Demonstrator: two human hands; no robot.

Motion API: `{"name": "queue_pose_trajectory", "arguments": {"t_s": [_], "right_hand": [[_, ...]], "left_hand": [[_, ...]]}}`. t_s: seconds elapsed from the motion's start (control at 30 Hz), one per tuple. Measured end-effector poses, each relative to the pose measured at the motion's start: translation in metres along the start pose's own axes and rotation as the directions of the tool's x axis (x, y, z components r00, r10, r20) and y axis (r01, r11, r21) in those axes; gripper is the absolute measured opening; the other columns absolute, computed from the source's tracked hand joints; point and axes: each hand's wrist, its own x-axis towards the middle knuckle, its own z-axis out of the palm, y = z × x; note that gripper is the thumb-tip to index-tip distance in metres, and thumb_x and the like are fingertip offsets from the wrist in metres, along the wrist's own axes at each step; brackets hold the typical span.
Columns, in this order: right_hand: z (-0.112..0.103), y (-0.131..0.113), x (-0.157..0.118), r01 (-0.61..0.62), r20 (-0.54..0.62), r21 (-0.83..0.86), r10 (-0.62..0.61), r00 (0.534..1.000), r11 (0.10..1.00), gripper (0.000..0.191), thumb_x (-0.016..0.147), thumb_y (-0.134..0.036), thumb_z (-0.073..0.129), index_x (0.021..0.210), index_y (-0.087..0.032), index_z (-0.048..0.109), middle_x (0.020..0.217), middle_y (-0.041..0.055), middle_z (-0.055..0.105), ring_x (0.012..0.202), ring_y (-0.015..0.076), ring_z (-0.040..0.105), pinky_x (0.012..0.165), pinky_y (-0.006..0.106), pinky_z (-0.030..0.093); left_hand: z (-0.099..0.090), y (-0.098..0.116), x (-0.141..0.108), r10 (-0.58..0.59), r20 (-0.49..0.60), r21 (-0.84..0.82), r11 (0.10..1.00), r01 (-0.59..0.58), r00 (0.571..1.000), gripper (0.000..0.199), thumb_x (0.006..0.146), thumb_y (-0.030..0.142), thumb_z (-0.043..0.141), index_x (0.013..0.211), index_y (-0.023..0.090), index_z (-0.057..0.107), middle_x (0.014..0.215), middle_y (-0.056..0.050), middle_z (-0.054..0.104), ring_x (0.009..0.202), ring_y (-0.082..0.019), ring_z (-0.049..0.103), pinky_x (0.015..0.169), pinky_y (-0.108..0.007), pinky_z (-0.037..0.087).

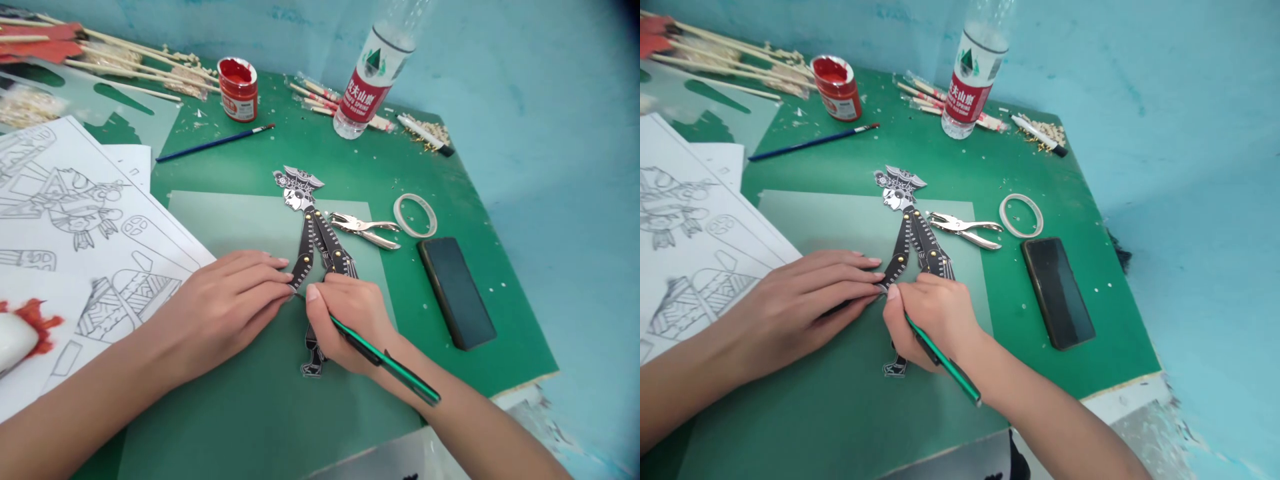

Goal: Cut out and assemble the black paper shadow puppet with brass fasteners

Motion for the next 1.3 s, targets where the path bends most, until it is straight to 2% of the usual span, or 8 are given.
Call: {"name": "queue_pose_trajectory", "arguments": {"t_s": [0.13,0.37,0.53,0.9,1.1,1.3], "right_hand": [[0.0,0.0,0.001,0.002,-0.007,0.013,-0.002,1.0,1.0,0.043,0.101,-0.013,0.043,0.059,-0.022,0.036,0.049,-0.004,0.04,0.049,0.0118,0.032,0.052,0.03,0.028],[-0.001,0.0,0.002,-0.003,-0.001,0.024,0.003,1.0,1.0,0.043,0.101,-0.012,0.044,0.059,-0.021,0.036,0.049,-0.0042,0.04,0.049,0.0116,0.032,0.052,0.029,0.026],[-0.002,0.0,0.001,-0.004,0.02,0.028,0.003,1.0,1.0,0.044,0.101,-0.012,0.043,0.058,-0.021,0.036,0.049,-0.0036,0.041,0.049,0.012,0.032,0.053,0.029,0.027],[-0.003,0.0,0.001,0.019,0.061,0.019,-0.02,0.998,1.0,0.044,0.1,-0.012,0.042,0.058,-0.022,0.035,0.05,-0.0037,0.041,0.049,0.0122,0.029,0.055,0.028,0.03],[-0.003,-0.001,0.0,0.051,0.041,0.032,-0.052,0.998,0.998,0.043,0.099,-0.01,0.043,0.058,-0.022,0.034,0.05,-0.0039,0.04,0.05,0.0123,0.026,0.055,0.028,0.029],[-0.002,-0.001,0.0,0.036,0.042,0.052,-0.038,0.998,0.998,0.043,0.099,-0.011,0.045,0.059,-0.022,0.035,0.051,-0.0039,0.038,0.051,0.0125,0.026,0.053,0.03,0.027]], "left_hand": [[0.0,-0.003,-0.004,-0.01,-0.012,0.046,0.999,0.01,1.0,0.025,0.099,0.015,0.062,0.123,0.021,0.07,0.12,-0.007,0.078,0.113,-0.021,0.074,0.106,-0.039,0.06],[-0.005,-0.004,-0.006,0.09,0.034,0.012,0.996,-0.09,0.995,0.018,0.097,0.009,0.063,0.108,0.02,0.072,0.118,-0.004,0.08,0.122,-0.025,0.071,0.113,-0.044,0.057],[-0.013,-0.009,-0.008,0.166,0.096,-0.023,0.986,-0.164,0.982,0.023,0.097,0.012,0.063,0.116,0.019,0.072,0.121,-0.004,0.079,0.125,-0.025,0.069,0.116,-0.042,0.055],[-0.021,-0.009,-0.004,0.187,0.148,-0.062,0.982,-0.179,0.971,0.032,0.096,0.009,0.061,0.126,0.015,0.072,0.124,-0.007,0.078,0.127,-0.024,0.068,0.117,-0.039,0.054],[-0.022,-0.008,-0.007,0.184,0.167,-0.04,0.983,-0.18,0.969,0.036,0.099,0.007,0.054,0.131,0.013,0.069,0.135,-0.011,0.072,0.135,-0.026,0.062,0.119,-0.043,0.051],[-0.021,-0.006,-0.008,0.183,0.155,-0.003,0.983,-0.185,0.971,0.035,0.099,0.008,0.055,0.129,0.014,0.07,0.132,-0.01,0.073,0.133,-0.026,0.064,0.119,-0.043,0.052]]}}
